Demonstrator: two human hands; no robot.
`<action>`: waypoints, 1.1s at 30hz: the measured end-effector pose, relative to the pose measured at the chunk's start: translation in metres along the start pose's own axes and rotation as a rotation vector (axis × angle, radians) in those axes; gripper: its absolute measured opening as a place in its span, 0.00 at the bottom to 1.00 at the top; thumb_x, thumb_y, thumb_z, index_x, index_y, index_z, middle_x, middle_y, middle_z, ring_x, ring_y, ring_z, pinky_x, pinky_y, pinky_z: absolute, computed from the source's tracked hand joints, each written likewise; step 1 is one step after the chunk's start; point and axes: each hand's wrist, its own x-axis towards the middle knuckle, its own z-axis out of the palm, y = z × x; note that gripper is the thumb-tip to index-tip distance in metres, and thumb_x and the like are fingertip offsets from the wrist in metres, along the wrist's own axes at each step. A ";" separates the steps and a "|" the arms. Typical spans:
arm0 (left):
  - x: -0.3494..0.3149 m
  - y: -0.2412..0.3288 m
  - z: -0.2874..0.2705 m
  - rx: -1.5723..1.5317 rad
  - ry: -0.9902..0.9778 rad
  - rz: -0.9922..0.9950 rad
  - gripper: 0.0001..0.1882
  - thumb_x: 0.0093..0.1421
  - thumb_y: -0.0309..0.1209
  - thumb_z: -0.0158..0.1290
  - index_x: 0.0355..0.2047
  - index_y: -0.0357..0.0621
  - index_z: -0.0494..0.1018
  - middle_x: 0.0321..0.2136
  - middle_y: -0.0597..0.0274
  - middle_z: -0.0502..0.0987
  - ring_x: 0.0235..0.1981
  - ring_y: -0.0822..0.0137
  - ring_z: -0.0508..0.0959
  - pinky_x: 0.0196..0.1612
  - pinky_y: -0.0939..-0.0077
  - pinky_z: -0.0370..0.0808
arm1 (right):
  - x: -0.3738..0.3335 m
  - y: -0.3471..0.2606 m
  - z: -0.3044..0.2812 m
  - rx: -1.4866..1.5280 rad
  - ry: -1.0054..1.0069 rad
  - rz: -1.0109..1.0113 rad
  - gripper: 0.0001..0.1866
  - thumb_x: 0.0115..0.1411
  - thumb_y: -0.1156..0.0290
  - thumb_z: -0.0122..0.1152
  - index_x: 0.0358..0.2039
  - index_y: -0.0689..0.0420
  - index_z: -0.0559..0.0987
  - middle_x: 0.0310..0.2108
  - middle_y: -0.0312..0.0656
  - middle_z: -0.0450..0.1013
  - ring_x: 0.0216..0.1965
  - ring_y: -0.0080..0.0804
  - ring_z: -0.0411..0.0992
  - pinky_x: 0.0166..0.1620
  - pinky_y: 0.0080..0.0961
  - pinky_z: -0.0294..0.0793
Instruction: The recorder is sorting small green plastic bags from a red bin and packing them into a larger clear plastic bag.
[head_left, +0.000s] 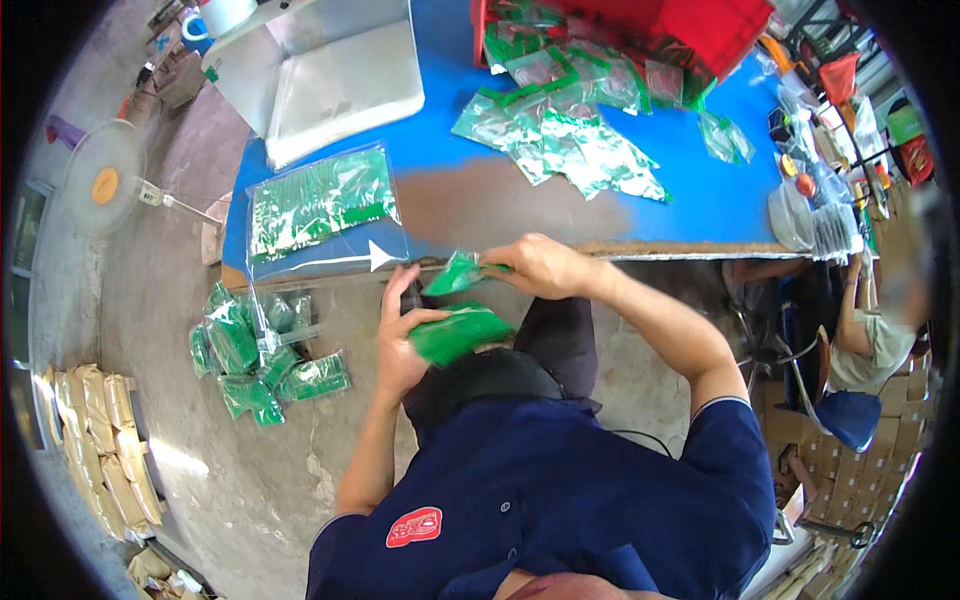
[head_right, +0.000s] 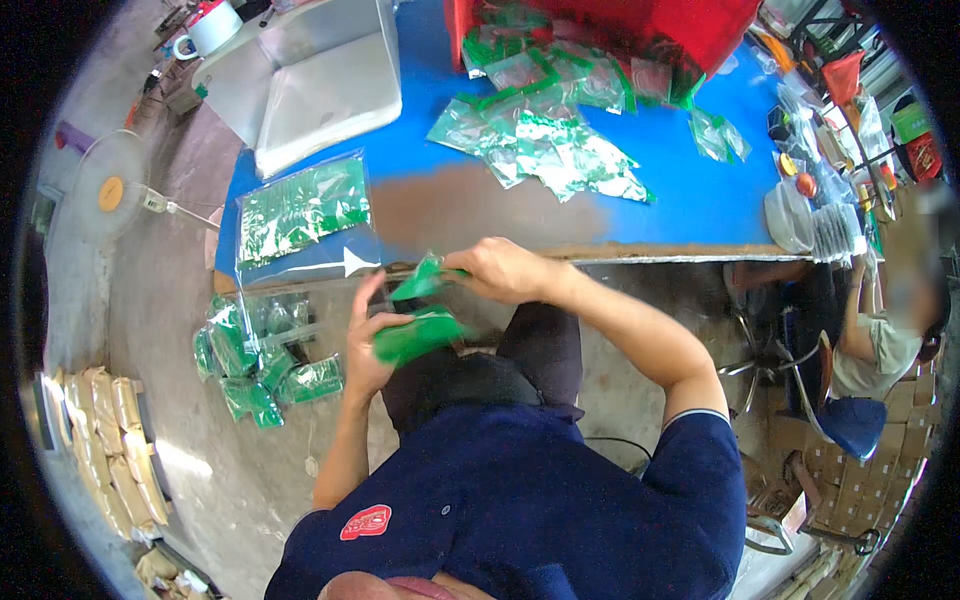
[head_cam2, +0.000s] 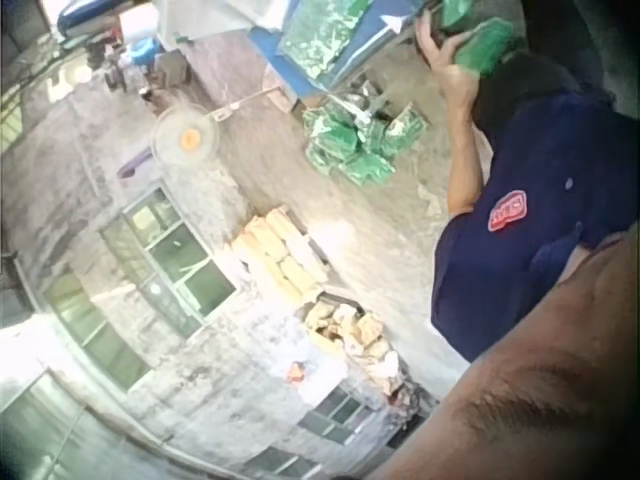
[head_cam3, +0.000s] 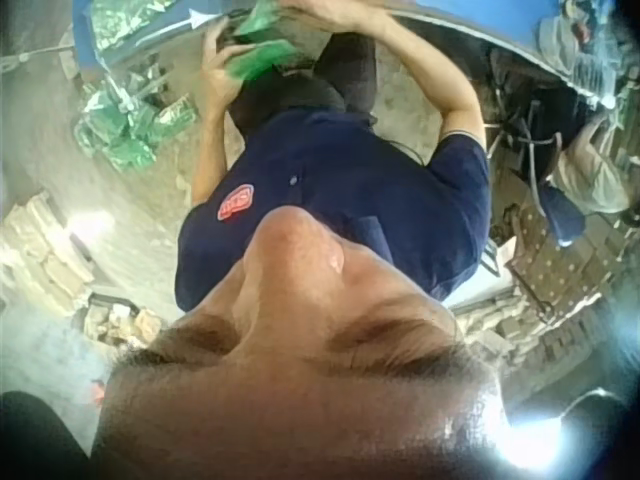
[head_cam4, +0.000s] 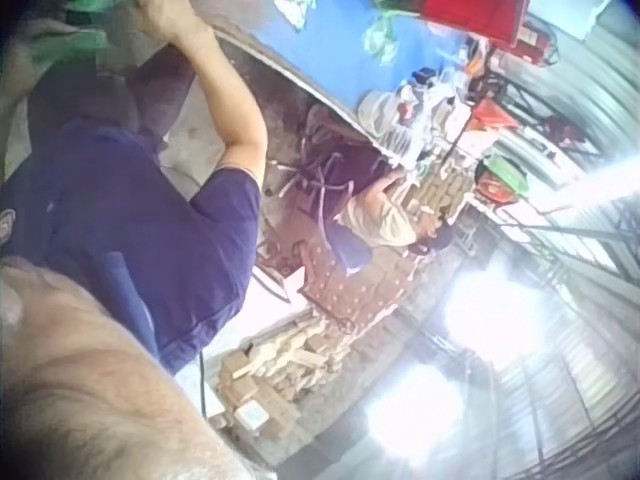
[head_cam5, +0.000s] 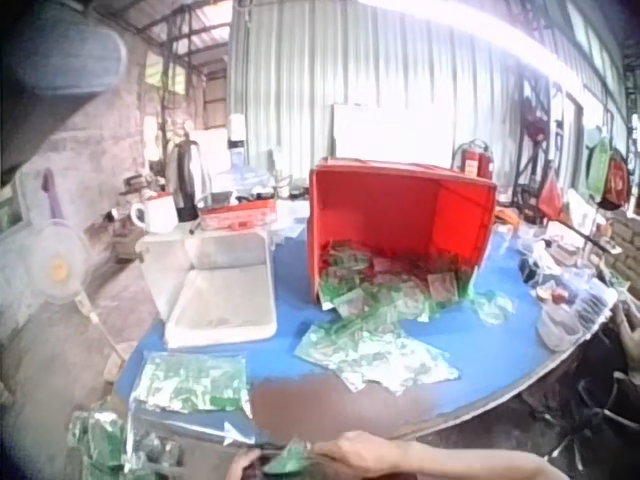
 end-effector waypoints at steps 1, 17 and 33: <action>0.007 0.021 -0.001 0.340 -0.001 0.321 0.12 0.54 0.24 0.64 0.40 0.35 0.81 0.51 0.57 0.79 0.49 0.68 0.78 0.55 0.68 0.73 | 0.008 -0.012 -0.020 0.173 -0.211 -0.008 0.11 0.64 0.66 0.57 0.43 0.58 0.80 0.34 0.47 0.79 0.40 0.41 0.77 0.44 0.34 0.74; -0.017 -0.036 0.036 -1.138 0.192 -0.630 0.26 0.62 0.21 0.56 0.60 0.36 0.65 0.56 0.56 0.72 0.58 0.59 0.73 0.63 0.59 0.70 | 0.006 0.016 0.032 0.279 0.080 -0.131 0.18 0.70 0.62 0.49 0.52 0.61 0.74 0.55 0.53 0.73 0.60 0.50 0.68 0.62 0.45 0.67; -0.001 -0.044 0.055 -1.211 0.124 -0.688 0.26 0.64 0.21 0.53 0.62 0.38 0.63 0.58 0.56 0.72 0.59 0.58 0.72 0.64 0.58 0.70 | -0.036 0.020 0.039 0.160 0.260 0.063 0.27 0.63 0.62 0.60 0.60 0.59 0.69 0.55 0.55 0.71 0.55 0.56 0.70 0.59 0.44 0.68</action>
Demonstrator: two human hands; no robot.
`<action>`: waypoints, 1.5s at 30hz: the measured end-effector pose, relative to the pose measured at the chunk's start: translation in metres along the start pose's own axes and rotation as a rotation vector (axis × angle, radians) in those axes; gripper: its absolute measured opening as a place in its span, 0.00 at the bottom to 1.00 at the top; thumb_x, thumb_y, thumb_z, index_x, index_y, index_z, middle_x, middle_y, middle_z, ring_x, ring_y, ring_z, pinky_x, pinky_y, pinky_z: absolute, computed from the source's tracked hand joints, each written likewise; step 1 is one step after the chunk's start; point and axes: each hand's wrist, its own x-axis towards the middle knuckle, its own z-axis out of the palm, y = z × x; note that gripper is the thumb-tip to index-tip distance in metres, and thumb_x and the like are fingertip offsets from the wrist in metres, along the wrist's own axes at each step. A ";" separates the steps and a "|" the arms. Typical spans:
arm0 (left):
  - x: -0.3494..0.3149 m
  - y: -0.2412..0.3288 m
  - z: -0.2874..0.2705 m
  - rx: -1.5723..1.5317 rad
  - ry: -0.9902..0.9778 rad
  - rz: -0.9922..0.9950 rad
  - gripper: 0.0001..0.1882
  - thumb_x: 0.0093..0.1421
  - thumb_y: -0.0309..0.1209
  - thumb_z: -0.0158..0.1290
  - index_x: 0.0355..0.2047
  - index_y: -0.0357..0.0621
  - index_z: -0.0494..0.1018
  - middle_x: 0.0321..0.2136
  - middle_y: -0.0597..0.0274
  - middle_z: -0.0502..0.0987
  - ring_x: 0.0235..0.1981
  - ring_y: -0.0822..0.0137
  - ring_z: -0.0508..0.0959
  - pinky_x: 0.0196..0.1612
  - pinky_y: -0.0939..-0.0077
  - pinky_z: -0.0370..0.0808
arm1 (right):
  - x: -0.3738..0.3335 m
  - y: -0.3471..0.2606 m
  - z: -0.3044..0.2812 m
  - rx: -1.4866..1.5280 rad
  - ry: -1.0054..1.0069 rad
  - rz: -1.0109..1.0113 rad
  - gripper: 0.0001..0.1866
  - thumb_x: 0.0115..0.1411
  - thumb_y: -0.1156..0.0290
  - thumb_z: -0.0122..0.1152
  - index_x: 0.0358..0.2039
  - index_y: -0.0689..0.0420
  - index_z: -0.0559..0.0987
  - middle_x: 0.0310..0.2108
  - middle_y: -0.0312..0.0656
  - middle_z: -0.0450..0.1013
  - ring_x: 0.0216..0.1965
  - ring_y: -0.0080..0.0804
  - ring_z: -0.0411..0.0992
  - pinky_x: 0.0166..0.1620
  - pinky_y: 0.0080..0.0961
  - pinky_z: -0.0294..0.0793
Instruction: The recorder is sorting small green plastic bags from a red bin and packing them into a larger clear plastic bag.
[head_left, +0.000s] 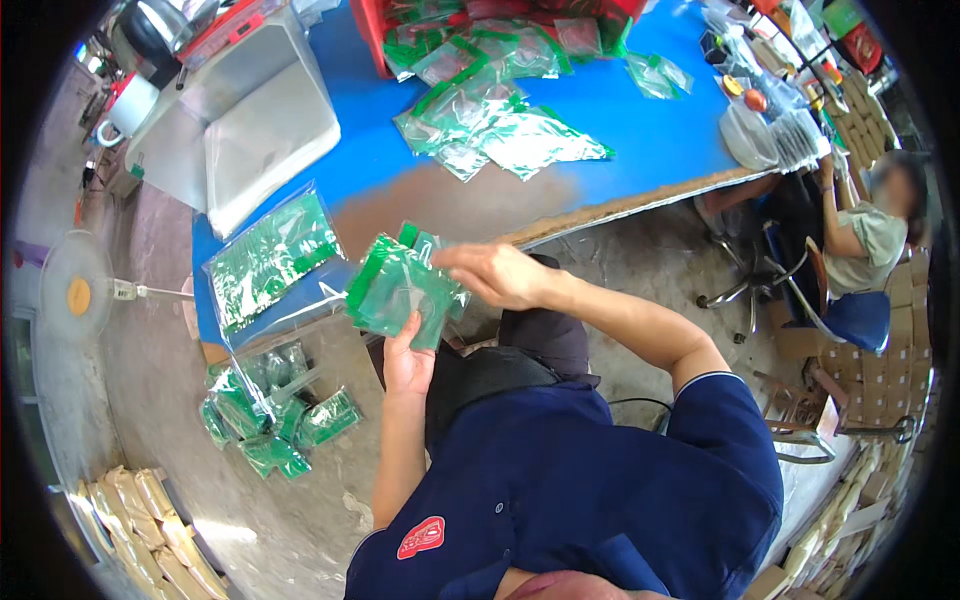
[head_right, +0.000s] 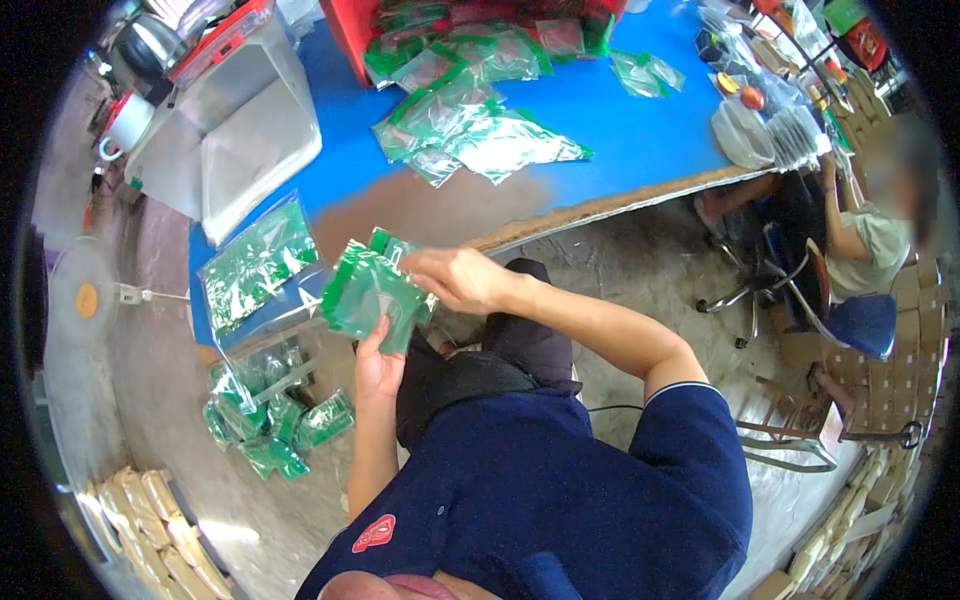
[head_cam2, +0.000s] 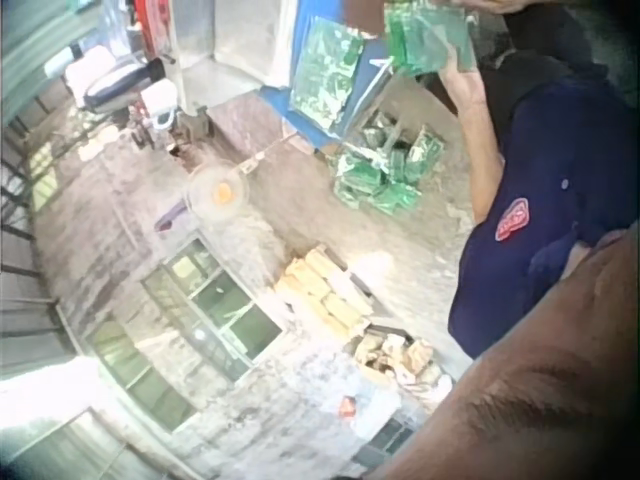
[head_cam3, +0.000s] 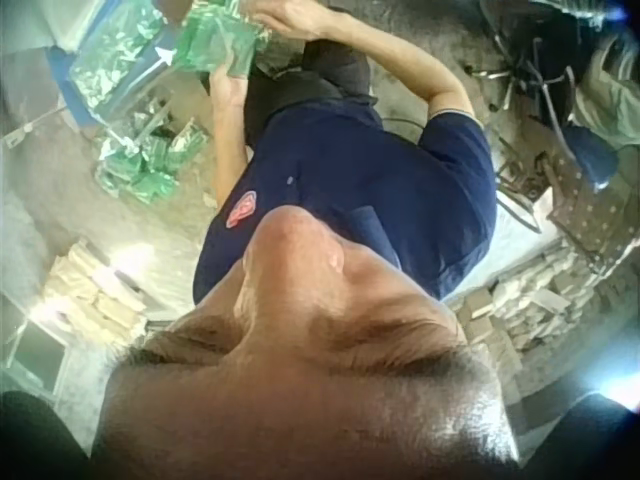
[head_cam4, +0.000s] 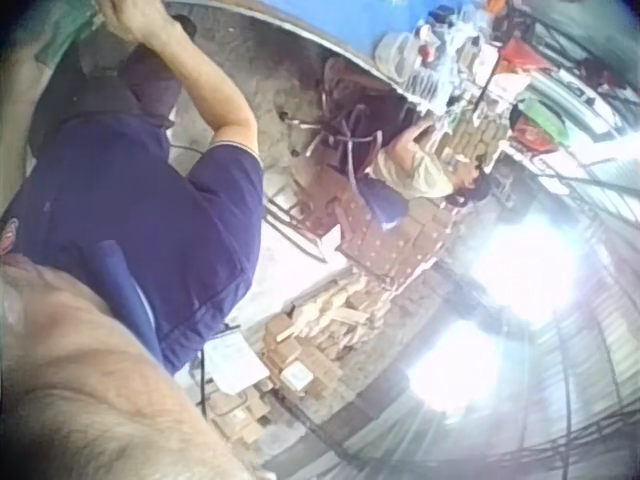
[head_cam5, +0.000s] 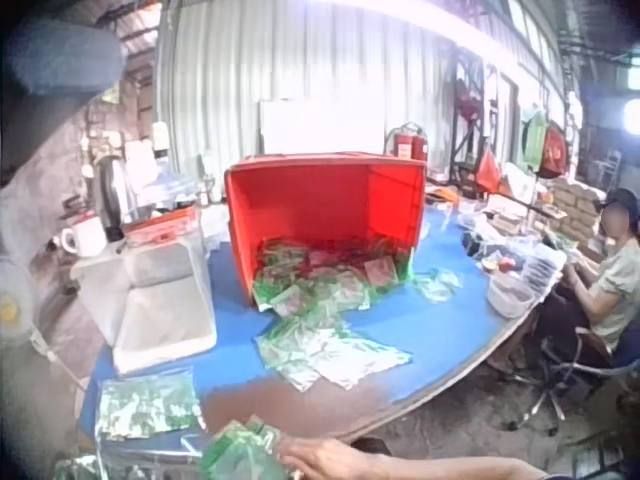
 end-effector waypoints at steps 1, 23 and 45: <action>0.003 -0.002 -0.003 -0.013 0.045 -0.015 0.26 0.64 0.21 0.53 0.62 0.38 0.63 0.57 0.56 0.72 0.59 0.58 0.73 0.64 0.57 0.70 | 0.010 0.008 -0.008 -0.049 0.159 0.075 0.28 0.63 0.60 0.60 0.60 0.59 0.69 0.56 0.58 0.70 0.57 0.58 0.68 0.60 0.45 0.67; -0.001 -0.006 -0.012 -0.034 -0.173 -0.036 0.28 0.63 0.20 0.54 0.64 0.40 0.62 0.60 0.56 0.70 0.61 0.57 0.70 0.67 0.57 0.66 | -0.013 0.025 -0.004 -0.322 0.122 -0.110 0.25 0.66 0.52 0.54 0.54 0.59 0.74 0.60 0.61 0.65 0.63 0.59 0.62 0.64 0.54 0.59; 0.007 -0.010 -0.011 0.018 -0.064 -0.091 0.25 0.64 0.22 0.53 0.62 0.39 0.64 0.57 0.55 0.73 0.59 0.57 0.73 0.65 0.56 0.68 | -0.002 0.091 -0.059 -0.732 0.563 0.540 0.36 0.60 0.50 0.63 0.59 0.64 0.69 0.55 0.63 0.66 0.59 0.65 0.63 0.60 0.53 0.64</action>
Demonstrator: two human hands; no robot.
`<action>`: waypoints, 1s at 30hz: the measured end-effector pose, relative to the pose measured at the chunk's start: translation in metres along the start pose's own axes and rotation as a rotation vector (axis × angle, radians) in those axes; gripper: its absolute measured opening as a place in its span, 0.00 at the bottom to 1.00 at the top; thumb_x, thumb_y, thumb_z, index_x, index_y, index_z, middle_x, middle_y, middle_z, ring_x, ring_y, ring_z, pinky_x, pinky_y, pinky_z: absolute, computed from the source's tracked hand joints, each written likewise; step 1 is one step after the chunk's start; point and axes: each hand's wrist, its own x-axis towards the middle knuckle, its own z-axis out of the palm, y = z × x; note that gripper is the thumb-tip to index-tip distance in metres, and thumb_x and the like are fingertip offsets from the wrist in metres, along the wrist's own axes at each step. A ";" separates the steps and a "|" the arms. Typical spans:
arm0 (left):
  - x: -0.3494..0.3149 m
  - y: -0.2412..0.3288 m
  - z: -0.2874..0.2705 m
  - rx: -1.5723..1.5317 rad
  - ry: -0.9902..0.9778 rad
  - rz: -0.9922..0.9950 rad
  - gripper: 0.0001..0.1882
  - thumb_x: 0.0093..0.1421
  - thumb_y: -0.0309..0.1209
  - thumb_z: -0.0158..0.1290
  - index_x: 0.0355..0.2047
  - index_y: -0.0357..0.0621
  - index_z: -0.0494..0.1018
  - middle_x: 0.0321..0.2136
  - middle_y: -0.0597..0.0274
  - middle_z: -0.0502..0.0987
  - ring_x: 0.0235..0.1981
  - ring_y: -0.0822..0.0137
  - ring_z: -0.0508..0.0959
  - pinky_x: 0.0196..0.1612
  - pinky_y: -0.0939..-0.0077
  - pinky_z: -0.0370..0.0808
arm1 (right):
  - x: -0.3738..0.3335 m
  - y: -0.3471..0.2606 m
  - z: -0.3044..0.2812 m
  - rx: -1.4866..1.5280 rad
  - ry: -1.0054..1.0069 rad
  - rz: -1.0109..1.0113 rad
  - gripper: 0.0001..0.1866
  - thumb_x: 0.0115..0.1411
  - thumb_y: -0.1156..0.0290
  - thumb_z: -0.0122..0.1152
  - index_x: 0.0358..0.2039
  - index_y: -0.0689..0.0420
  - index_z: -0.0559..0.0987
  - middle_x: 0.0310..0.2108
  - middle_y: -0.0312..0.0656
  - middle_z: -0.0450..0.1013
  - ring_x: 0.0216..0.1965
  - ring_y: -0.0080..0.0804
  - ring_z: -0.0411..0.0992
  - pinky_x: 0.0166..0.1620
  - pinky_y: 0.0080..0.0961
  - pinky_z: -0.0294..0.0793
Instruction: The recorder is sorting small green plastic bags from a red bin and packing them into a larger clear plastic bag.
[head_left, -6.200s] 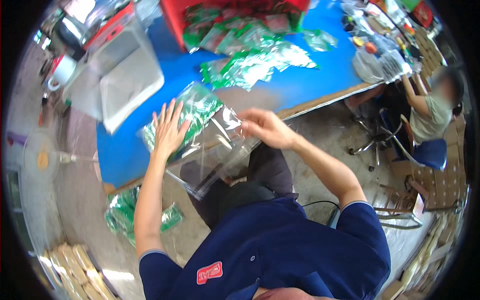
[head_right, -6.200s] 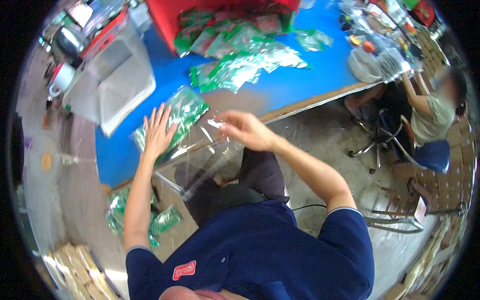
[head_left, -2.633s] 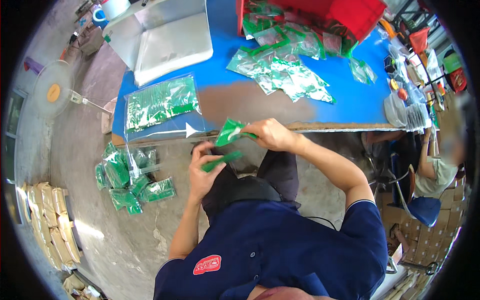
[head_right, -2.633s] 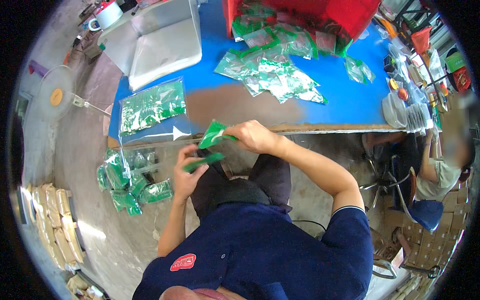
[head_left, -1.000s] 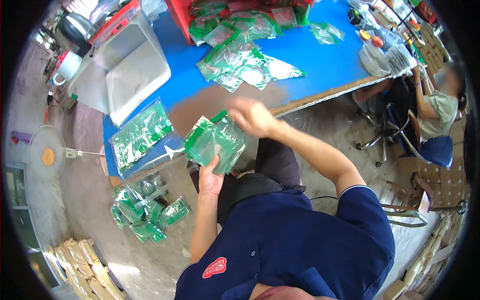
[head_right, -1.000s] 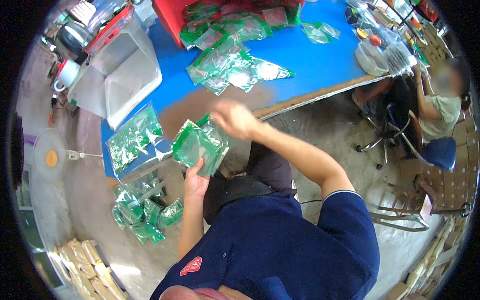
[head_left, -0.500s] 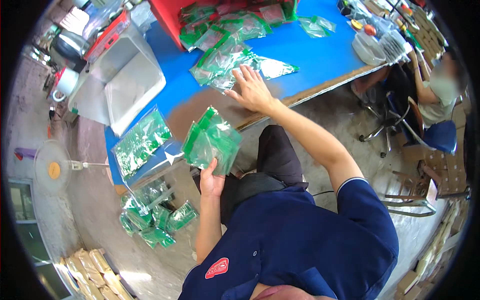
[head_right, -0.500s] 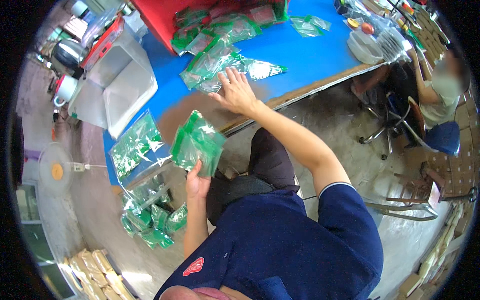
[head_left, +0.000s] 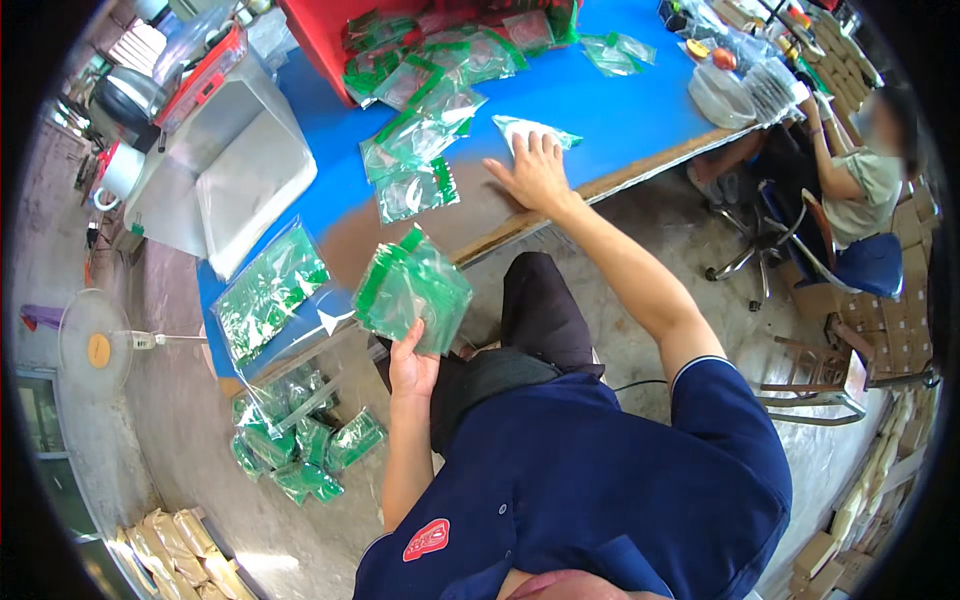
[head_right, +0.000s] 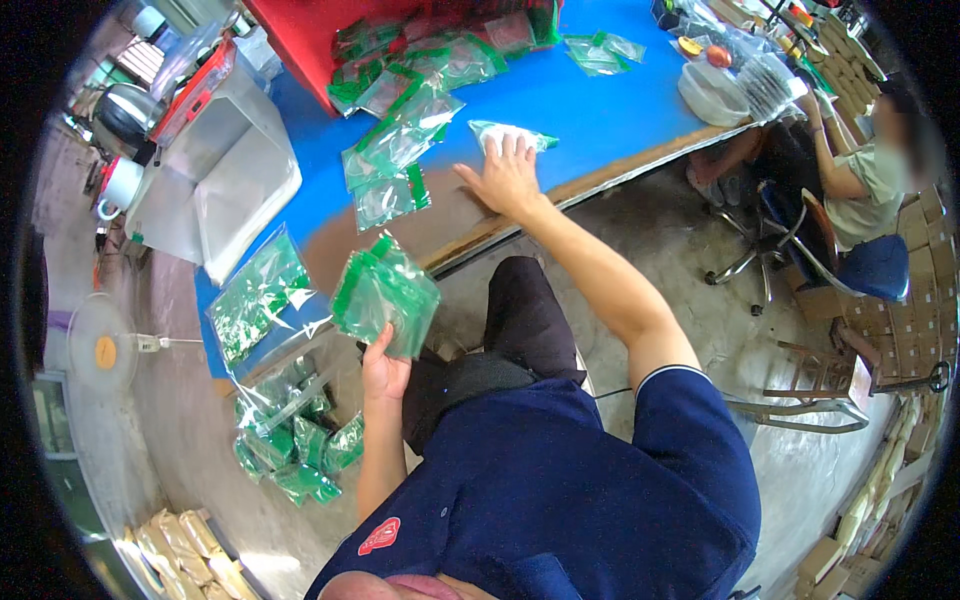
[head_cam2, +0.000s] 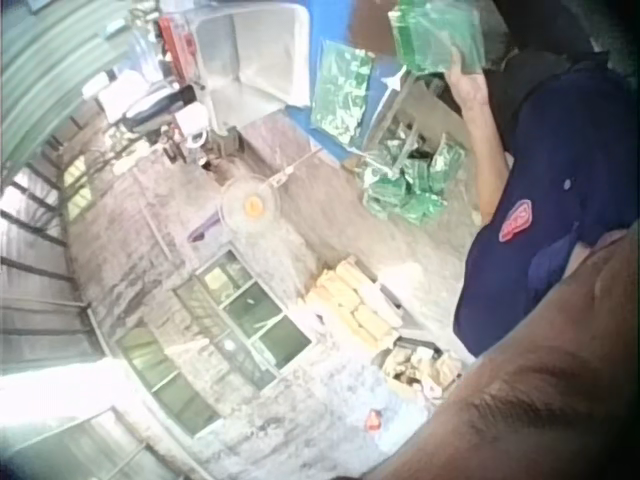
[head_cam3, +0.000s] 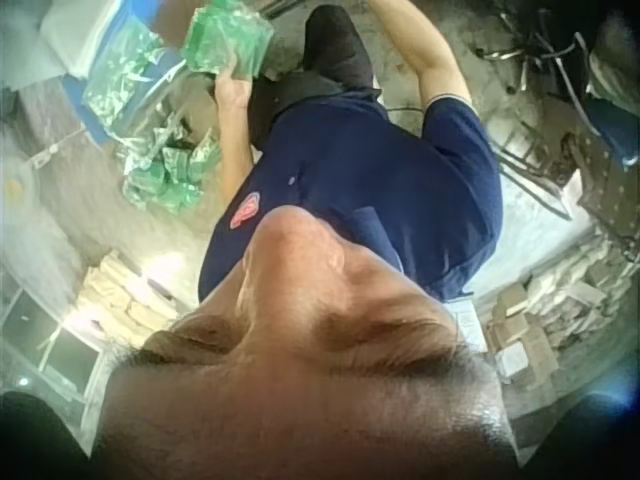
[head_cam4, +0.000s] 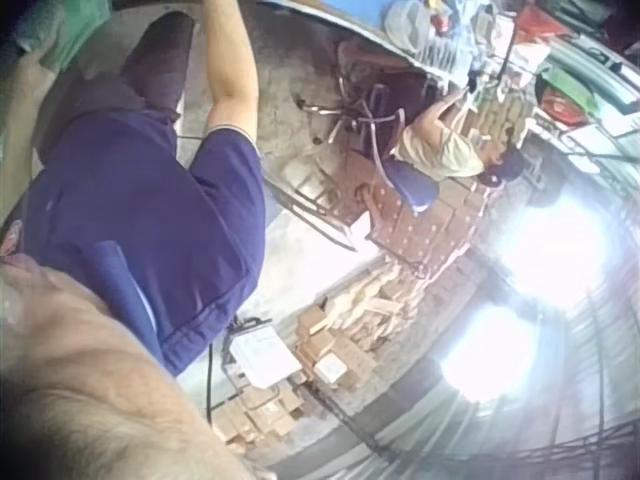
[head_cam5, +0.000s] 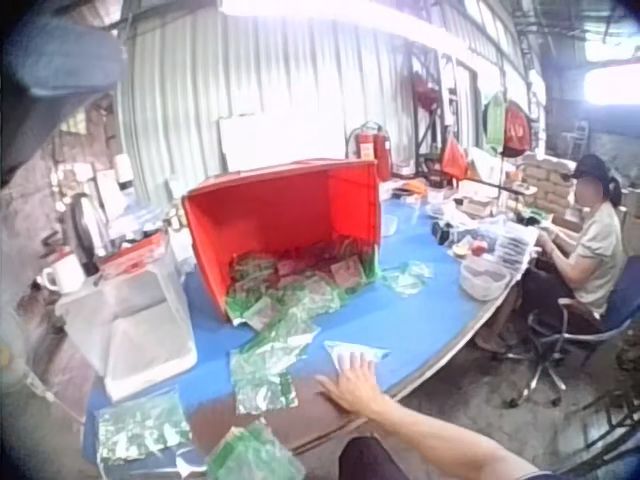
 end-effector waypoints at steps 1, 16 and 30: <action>-0.002 -0.002 -0.001 -0.004 -0.001 0.007 0.25 0.64 0.22 0.53 0.62 0.39 0.64 0.57 0.55 0.73 0.59 0.57 0.73 0.65 0.56 0.68 | 0.000 0.009 -0.004 -0.028 -0.173 -0.008 0.38 0.59 0.48 0.64 0.60 0.63 0.68 0.54 0.63 0.67 0.61 0.65 0.61 0.62 0.54 0.62; -0.025 -0.001 0.042 -0.026 -0.005 -0.122 0.25 0.62 0.21 0.55 0.60 0.35 0.65 0.54 0.52 0.74 0.55 0.56 0.76 0.59 0.57 0.75 | -0.105 -0.109 -0.087 1.079 -0.033 0.061 0.15 0.65 0.80 0.55 0.52 0.60 0.79 0.55 0.50 0.74 0.60 0.38 0.71 0.61 0.29 0.68; -0.035 0.011 0.010 -0.022 0.070 0.107 0.32 0.59 0.18 0.58 0.63 0.41 0.62 0.58 0.59 0.71 0.60 0.60 0.70 0.64 0.60 0.68 | -0.018 -0.123 0.025 0.426 0.033 -0.468 0.20 0.68 0.57 0.53 0.49 0.61 0.74 0.47 0.55 0.71 0.51 0.56 0.68 0.53 0.45 0.68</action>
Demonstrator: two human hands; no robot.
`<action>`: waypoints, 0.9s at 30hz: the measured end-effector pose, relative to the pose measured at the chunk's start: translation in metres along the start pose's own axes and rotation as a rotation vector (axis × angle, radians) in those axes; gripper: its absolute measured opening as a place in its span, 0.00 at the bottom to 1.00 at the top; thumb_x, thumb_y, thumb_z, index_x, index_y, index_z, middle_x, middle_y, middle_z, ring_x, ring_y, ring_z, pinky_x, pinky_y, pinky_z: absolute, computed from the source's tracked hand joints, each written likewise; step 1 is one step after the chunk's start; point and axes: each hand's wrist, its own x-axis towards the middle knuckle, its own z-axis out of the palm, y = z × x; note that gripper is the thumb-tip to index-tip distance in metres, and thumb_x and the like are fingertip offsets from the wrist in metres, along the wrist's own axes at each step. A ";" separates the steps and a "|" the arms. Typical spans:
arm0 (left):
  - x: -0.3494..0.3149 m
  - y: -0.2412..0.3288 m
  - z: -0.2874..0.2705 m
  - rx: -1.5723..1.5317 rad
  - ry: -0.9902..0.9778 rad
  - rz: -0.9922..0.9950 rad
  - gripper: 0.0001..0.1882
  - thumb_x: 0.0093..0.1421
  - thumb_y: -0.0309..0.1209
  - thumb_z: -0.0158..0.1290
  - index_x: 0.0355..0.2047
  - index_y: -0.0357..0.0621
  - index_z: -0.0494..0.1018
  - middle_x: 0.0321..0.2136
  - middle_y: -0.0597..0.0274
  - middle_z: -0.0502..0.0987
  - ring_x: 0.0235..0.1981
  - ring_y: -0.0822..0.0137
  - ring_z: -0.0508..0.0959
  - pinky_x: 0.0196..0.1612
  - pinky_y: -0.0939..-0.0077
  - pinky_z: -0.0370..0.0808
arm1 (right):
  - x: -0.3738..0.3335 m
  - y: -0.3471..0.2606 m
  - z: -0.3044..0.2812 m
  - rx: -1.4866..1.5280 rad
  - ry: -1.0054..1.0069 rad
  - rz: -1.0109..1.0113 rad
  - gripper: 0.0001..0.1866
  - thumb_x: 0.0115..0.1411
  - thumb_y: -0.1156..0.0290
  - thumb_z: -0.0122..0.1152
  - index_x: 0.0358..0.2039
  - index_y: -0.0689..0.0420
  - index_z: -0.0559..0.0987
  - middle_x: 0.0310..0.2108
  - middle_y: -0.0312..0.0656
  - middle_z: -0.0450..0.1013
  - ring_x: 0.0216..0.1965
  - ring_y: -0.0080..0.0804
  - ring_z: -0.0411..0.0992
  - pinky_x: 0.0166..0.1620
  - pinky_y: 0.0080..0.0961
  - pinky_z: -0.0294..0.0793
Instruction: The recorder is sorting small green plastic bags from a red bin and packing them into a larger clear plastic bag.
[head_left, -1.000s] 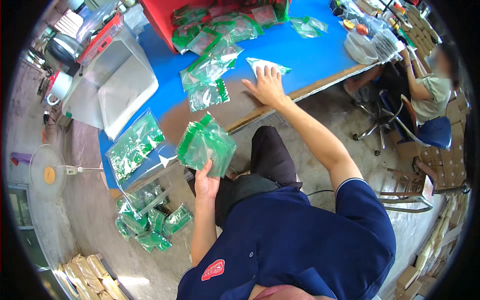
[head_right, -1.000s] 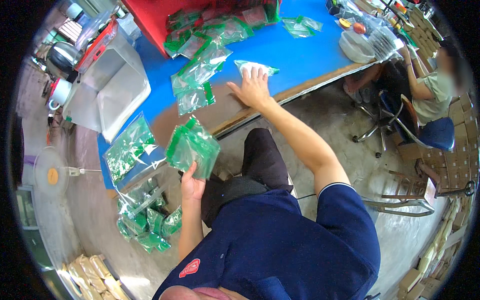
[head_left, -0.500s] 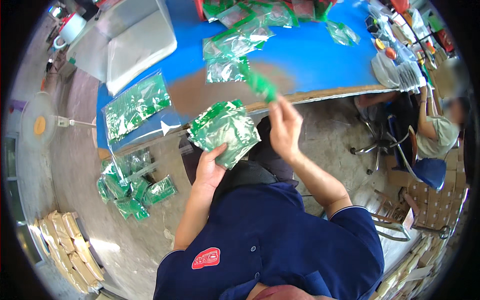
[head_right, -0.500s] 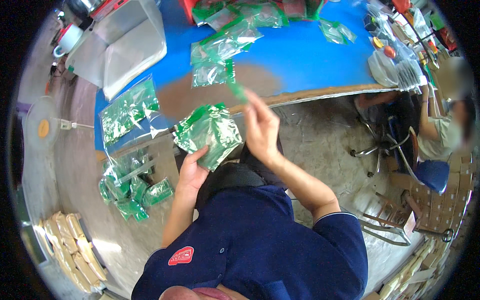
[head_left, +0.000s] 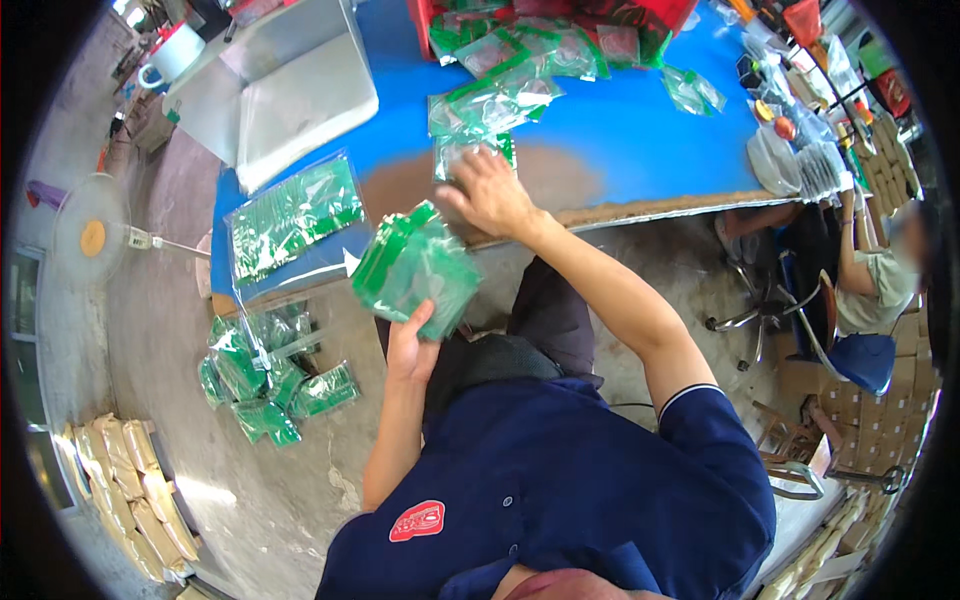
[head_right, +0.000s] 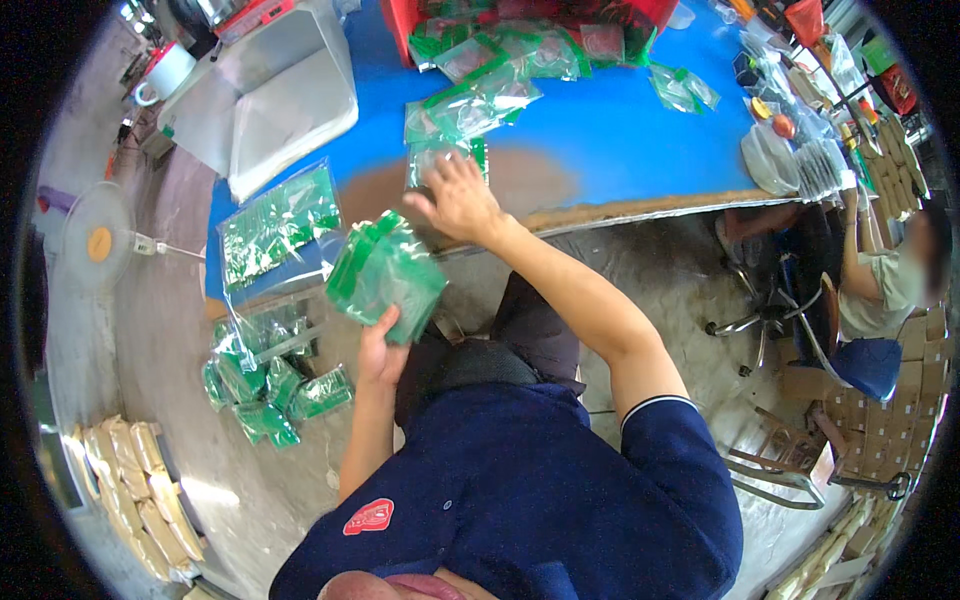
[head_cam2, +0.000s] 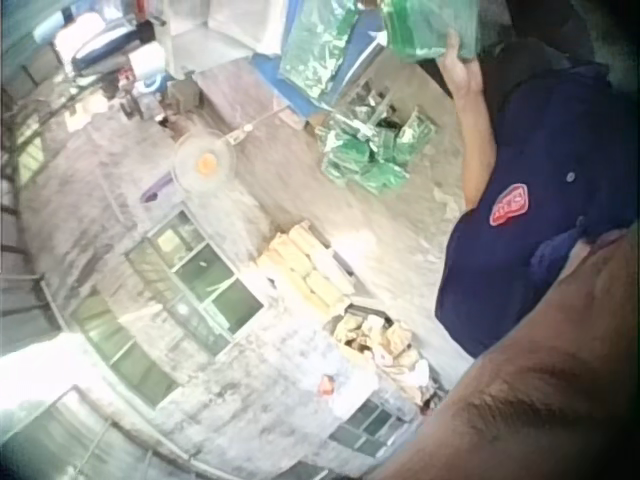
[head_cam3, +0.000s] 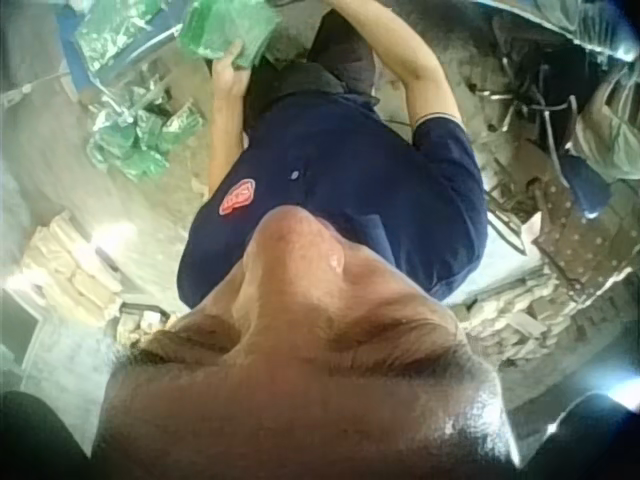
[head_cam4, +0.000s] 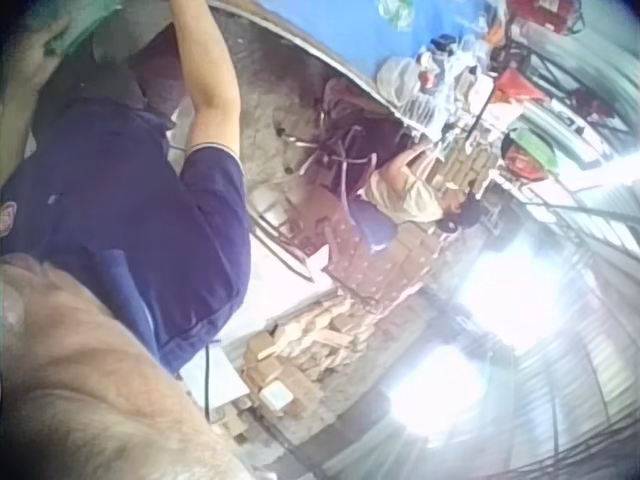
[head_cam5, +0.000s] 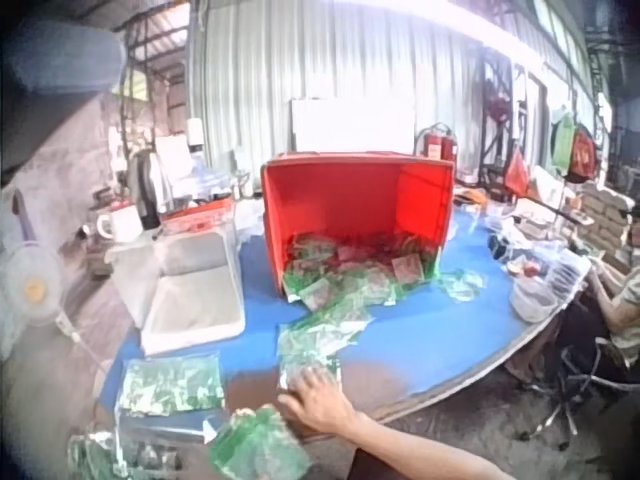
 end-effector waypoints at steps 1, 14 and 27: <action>-0.004 0.006 -0.005 0.014 -0.031 0.063 0.32 0.60 0.19 0.58 0.63 0.41 0.62 0.58 0.59 0.70 0.60 0.59 0.70 0.64 0.59 0.67 | 0.008 0.001 0.006 -0.164 -0.003 -0.161 0.21 0.67 0.55 0.54 0.49 0.61 0.73 0.48 0.55 0.70 0.53 0.55 0.67 0.54 0.44 0.68; 0.006 -0.007 -0.018 -0.049 -0.032 0.001 0.32 0.59 0.22 0.60 0.63 0.40 0.62 0.57 0.56 0.71 0.60 0.57 0.71 0.64 0.58 0.67 | 0.044 0.084 -0.004 -0.237 -0.285 0.064 0.38 0.63 0.40 0.52 0.59 0.61 0.69 0.60 0.59 0.63 0.65 0.59 0.57 0.66 0.60 0.52; 0.017 -0.006 -0.012 -0.076 0.016 0.010 0.32 0.59 0.23 0.58 0.63 0.40 0.61 0.58 0.59 0.70 0.61 0.59 0.70 0.66 0.57 0.65 | 0.039 0.008 0.007 -0.200 -0.115 0.125 0.15 0.64 0.61 0.58 0.41 0.62 0.78 0.39 0.57 0.72 0.40 0.57 0.71 0.42 0.44 0.73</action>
